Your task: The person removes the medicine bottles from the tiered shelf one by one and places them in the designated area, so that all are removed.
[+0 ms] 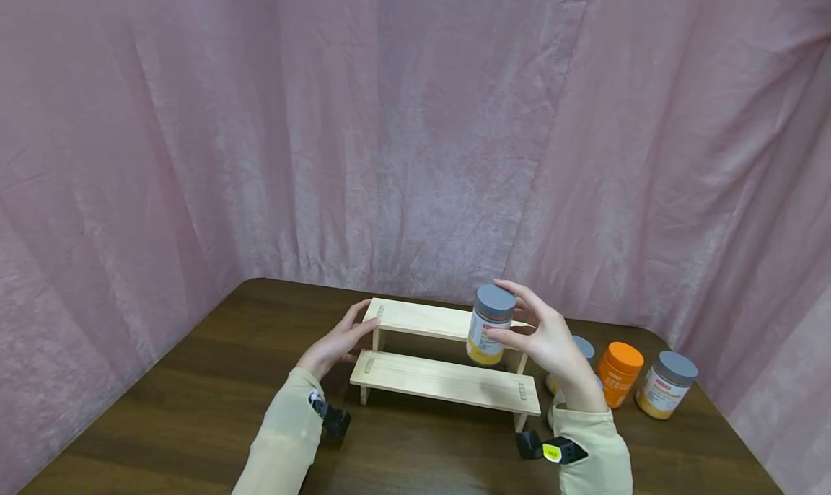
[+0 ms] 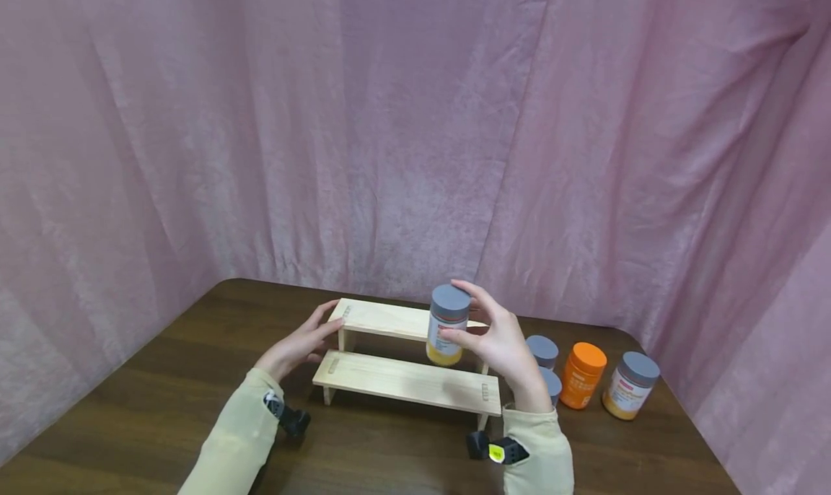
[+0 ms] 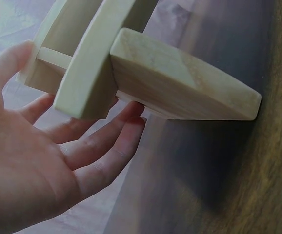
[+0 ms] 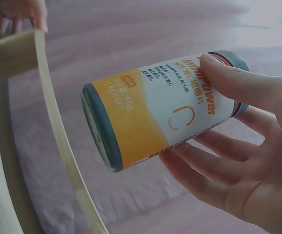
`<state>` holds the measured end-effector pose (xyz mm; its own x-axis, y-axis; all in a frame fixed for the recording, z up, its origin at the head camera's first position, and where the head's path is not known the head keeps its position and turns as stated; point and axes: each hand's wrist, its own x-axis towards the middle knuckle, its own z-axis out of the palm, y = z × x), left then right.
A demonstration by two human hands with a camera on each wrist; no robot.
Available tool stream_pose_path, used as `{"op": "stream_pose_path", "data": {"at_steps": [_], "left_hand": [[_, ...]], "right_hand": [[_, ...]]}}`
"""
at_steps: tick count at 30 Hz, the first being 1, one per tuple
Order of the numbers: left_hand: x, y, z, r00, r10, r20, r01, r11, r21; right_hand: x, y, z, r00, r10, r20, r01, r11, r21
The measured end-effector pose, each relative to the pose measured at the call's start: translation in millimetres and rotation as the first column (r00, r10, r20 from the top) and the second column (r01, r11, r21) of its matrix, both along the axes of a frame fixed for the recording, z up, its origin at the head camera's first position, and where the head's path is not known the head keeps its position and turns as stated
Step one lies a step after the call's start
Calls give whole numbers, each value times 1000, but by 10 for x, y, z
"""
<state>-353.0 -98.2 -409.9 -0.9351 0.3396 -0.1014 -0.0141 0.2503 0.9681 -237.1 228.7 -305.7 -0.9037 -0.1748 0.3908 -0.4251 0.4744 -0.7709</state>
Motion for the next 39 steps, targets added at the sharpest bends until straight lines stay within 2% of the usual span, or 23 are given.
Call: {"op": "stream_pose_path", "data": {"at_steps": [20,24,32,39], "left_hand": [[-18,-15,-27,1000,6,10,-6,1000,8],[-20,1,-29,1000,1,8,-1,1000,2],[-36,14,-43,1000,16,12,-16,1000,2],[-33,7,-35,1000,-6,11,6,1000,12]], "right_hand": [[89,454,19,982,-177,61,178,984,-11],[115,544,15,972,-233,39,234,972,-21],[162,715,6,941,-337,21,337,933,-124],[181,842,-15,938,-346,-28,341,932,-120]]}}
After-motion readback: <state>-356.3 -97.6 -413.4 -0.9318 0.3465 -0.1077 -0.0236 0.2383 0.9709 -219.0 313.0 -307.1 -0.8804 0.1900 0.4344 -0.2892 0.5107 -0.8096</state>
